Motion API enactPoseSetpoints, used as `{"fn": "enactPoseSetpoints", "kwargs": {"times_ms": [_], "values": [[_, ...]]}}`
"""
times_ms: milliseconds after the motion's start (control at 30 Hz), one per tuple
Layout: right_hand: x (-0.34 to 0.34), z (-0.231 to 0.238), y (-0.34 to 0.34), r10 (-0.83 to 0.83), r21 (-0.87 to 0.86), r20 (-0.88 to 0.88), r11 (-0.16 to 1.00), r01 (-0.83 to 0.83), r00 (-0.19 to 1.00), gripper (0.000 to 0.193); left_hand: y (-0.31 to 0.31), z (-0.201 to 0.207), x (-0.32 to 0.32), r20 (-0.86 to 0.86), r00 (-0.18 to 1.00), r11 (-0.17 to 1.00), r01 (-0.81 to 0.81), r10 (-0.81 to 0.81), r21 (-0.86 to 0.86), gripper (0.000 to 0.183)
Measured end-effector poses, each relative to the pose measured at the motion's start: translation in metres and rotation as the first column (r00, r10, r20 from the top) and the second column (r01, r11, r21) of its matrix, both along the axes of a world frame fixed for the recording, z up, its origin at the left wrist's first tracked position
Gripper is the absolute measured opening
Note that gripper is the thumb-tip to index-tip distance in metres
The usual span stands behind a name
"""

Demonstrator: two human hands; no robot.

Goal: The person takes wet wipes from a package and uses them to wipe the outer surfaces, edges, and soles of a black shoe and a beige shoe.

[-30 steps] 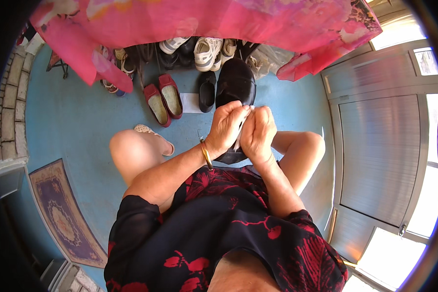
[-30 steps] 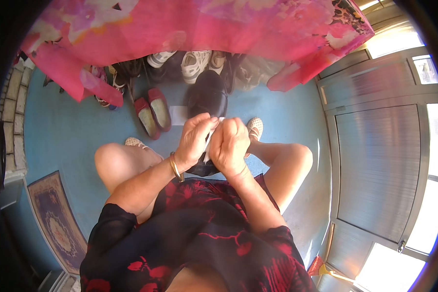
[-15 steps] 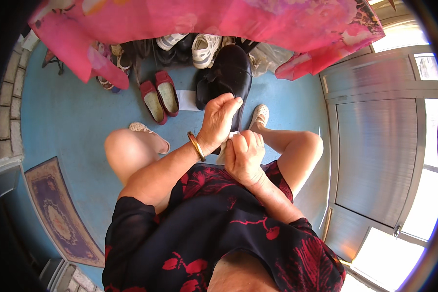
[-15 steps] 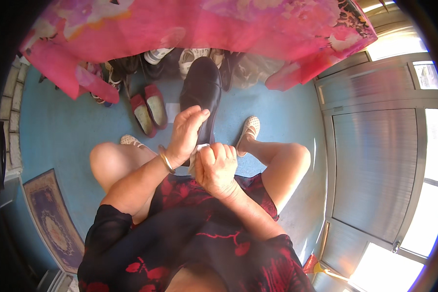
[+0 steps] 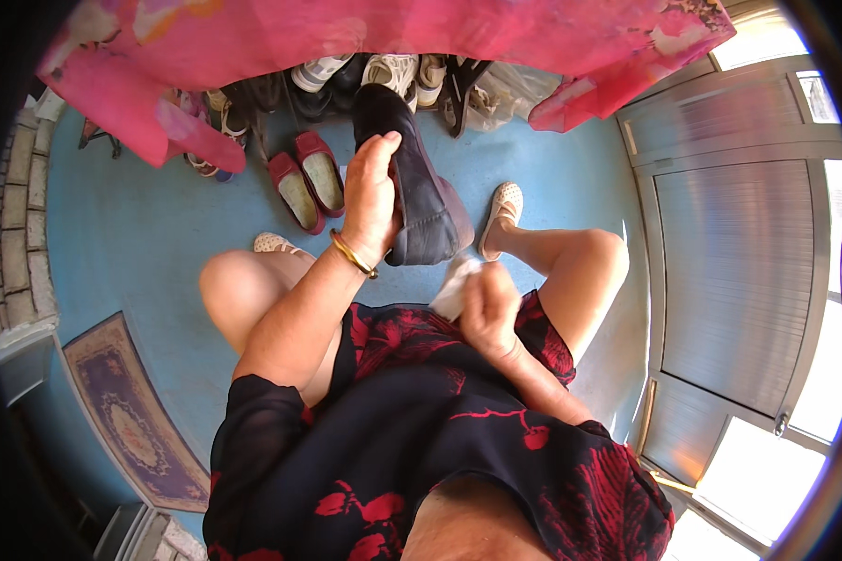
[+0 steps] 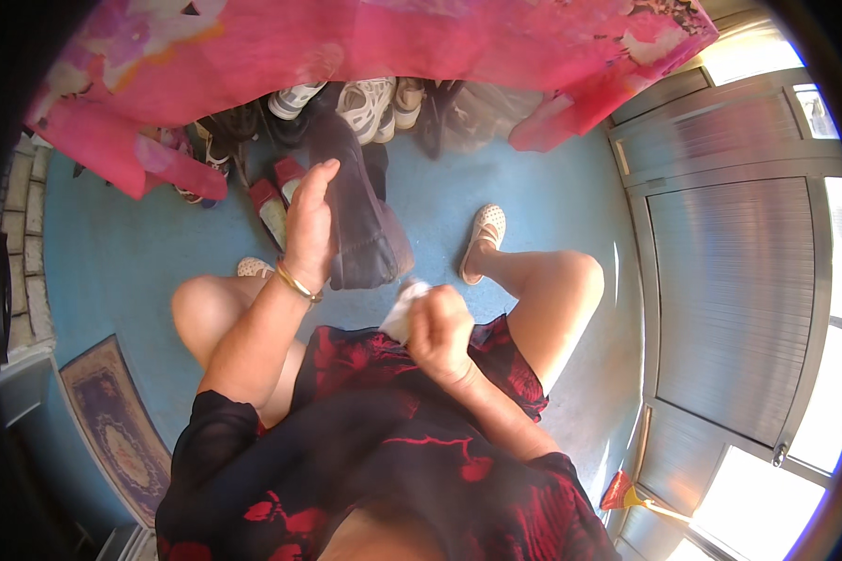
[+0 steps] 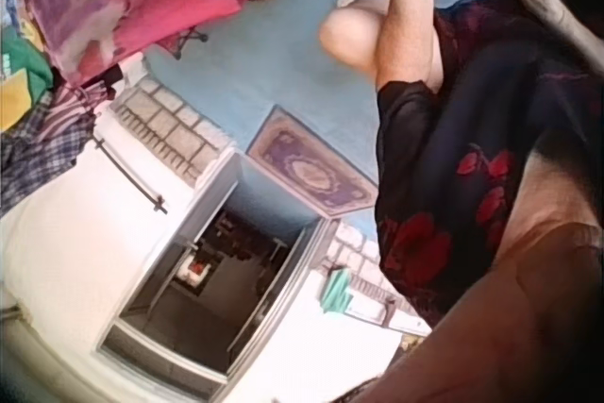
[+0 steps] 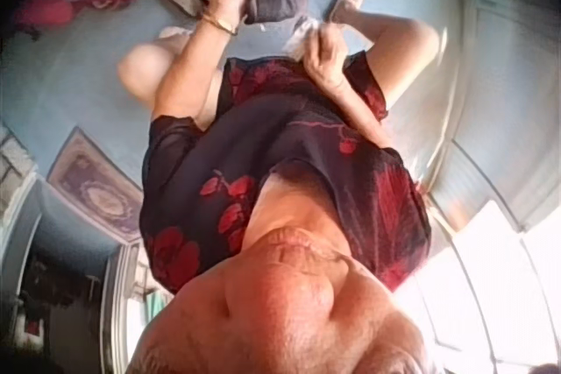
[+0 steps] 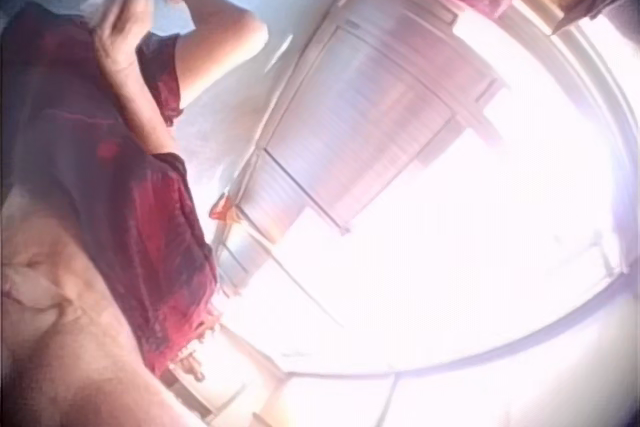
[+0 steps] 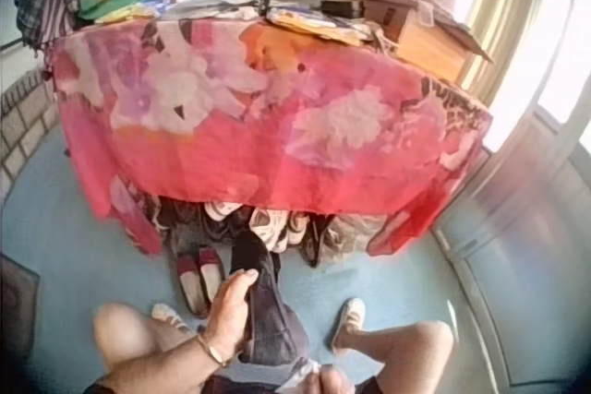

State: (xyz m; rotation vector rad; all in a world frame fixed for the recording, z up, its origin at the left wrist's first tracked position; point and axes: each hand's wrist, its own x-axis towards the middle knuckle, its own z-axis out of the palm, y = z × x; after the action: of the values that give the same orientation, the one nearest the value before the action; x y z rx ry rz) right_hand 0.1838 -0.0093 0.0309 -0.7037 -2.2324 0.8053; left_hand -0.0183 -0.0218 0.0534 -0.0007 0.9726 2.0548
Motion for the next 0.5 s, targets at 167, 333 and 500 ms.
{"fn": "enactPoseSetpoints", "kwargs": {"times_ms": [167, 333, 500], "values": [[-0.014, 0.005, 0.002, -0.195, -0.227, -0.167, 0.962, 0.155, 0.967, 0.01, 0.003, -0.014, 0.009, 0.028, 0.999, 0.999, -0.015, 0.016, -0.041, 0.016], [-0.042, 0.002, 0.014, -0.139, 0.056, -0.215, 0.986, 0.155, 0.967, 0.008, 0.0, -0.001, 0.027, -0.044, 0.969, 0.968, 0.242, -0.245, -0.062, 0.017], [-0.044, 0.007, 0.016, -0.041, 0.348, -0.012, 0.937, 0.042, 0.999, 0.01, -0.01, -0.02, 0.032, -0.092, 0.932, 0.931, 0.338, -0.351, -0.135, 0.015]]}}
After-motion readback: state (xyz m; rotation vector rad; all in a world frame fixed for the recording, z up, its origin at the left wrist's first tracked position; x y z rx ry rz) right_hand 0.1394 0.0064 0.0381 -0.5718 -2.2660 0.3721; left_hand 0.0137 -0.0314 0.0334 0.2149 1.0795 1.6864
